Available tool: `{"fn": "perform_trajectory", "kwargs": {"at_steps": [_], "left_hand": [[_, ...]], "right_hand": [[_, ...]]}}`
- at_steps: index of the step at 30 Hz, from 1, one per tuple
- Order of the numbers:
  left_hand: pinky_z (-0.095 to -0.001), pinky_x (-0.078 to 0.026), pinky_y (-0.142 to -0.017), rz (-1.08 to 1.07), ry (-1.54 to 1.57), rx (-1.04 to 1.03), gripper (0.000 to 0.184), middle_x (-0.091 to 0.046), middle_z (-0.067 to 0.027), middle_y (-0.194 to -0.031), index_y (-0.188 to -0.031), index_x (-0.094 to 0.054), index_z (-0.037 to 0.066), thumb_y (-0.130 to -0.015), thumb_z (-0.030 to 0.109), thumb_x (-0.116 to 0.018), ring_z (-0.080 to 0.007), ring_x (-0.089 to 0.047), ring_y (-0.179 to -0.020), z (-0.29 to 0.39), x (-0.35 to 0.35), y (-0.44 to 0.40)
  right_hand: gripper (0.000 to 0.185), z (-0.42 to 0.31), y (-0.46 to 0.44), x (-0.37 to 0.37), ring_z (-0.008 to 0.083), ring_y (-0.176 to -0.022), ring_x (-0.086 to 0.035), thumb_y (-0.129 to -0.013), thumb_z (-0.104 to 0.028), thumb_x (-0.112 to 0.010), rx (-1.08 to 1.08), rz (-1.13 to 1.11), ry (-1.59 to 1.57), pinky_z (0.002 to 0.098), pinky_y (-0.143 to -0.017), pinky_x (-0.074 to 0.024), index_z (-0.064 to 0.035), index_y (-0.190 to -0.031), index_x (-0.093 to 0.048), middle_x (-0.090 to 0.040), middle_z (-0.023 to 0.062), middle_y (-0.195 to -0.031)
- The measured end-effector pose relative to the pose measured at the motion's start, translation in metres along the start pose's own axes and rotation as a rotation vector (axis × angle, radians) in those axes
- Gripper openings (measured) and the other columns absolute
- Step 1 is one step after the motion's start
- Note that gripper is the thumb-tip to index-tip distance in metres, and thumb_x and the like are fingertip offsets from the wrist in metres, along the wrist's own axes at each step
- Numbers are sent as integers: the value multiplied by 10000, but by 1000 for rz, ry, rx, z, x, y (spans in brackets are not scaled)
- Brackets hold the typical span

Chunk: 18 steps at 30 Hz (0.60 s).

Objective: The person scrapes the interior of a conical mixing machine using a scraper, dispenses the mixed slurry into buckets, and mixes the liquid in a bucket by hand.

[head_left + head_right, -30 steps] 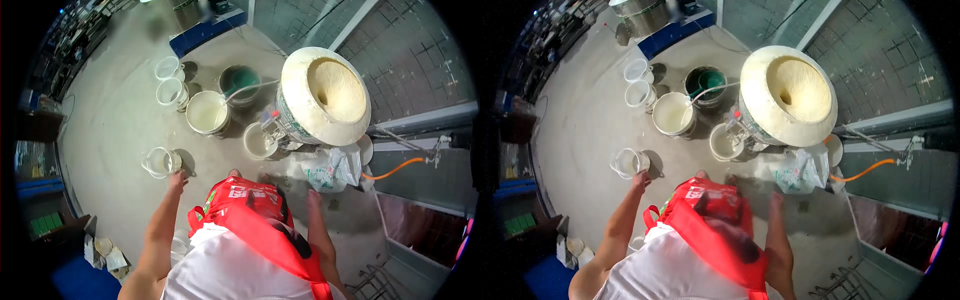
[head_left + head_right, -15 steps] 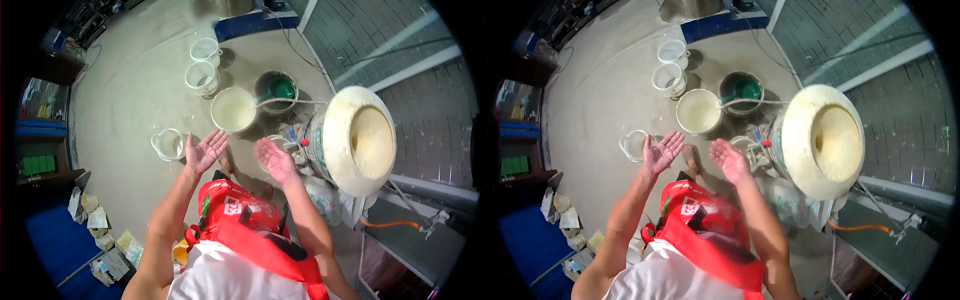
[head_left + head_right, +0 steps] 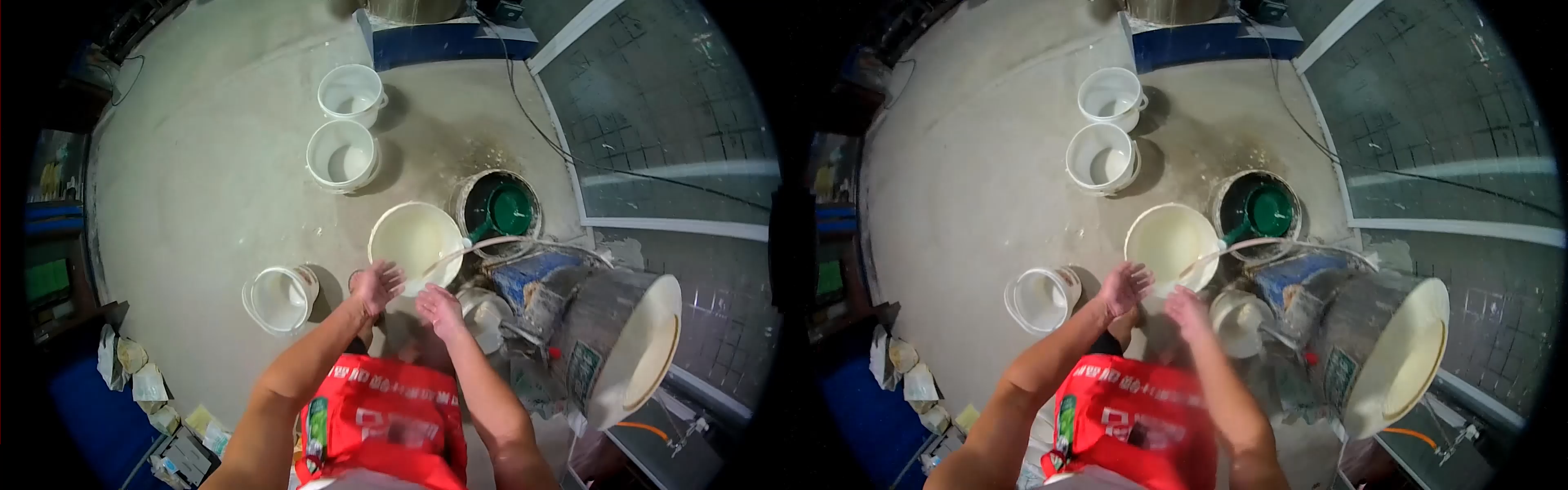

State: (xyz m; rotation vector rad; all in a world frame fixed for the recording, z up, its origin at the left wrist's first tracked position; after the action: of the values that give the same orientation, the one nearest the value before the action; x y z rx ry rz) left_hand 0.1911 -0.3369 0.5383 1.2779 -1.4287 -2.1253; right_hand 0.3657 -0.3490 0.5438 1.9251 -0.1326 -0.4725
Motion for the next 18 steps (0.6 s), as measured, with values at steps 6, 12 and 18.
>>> {"fn": "perform_trajectory", "kwargs": {"at_steps": [6,12,18], "left_hand": [[-380,-323,-933,197,-134,53,455,-407,-140,-1205,-1209,-358,37,-835,284,-440,-273,-397,-1096,-7,42,-128],[-339,-369,-752,379,-185,21,365,-466,-94,-1058,-1139,-448,110,-814,276,-459,-209,-419,-924,-25,90,-266],[-363,-342,-720,433,-249,-13,357,-487,-56,-986,-1139,-450,129,-821,292,-465,-186,-430,-863,-34,127,-379]], "right_hand": [[295,23,-156,4,113,-563,-480,-780,-80,-538,183,62,220,233,-495,-412,-16,-1055,-453,-495,40,-738],[322,48,-299,30,98,-512,-435,-764,-47,-502,143,233,333,217,-455,-372,-37,-1081,-444,-487,31,-723],[309,57,-422,59,140,-681,-511,-757,-86,-492,338,311,522,252,-593,-411,-11,-1057,-484,-546,91,-808]]}}
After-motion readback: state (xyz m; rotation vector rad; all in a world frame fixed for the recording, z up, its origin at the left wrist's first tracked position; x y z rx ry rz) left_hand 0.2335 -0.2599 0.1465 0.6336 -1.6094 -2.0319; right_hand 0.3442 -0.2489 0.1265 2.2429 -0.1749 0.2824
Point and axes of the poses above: each hand's wrist, its own y-axis away from the middle knuckle, its own x-axis out of the back of the hand, z = x × y, the point moved 4 cm from there along -y, towards the middle knuckle
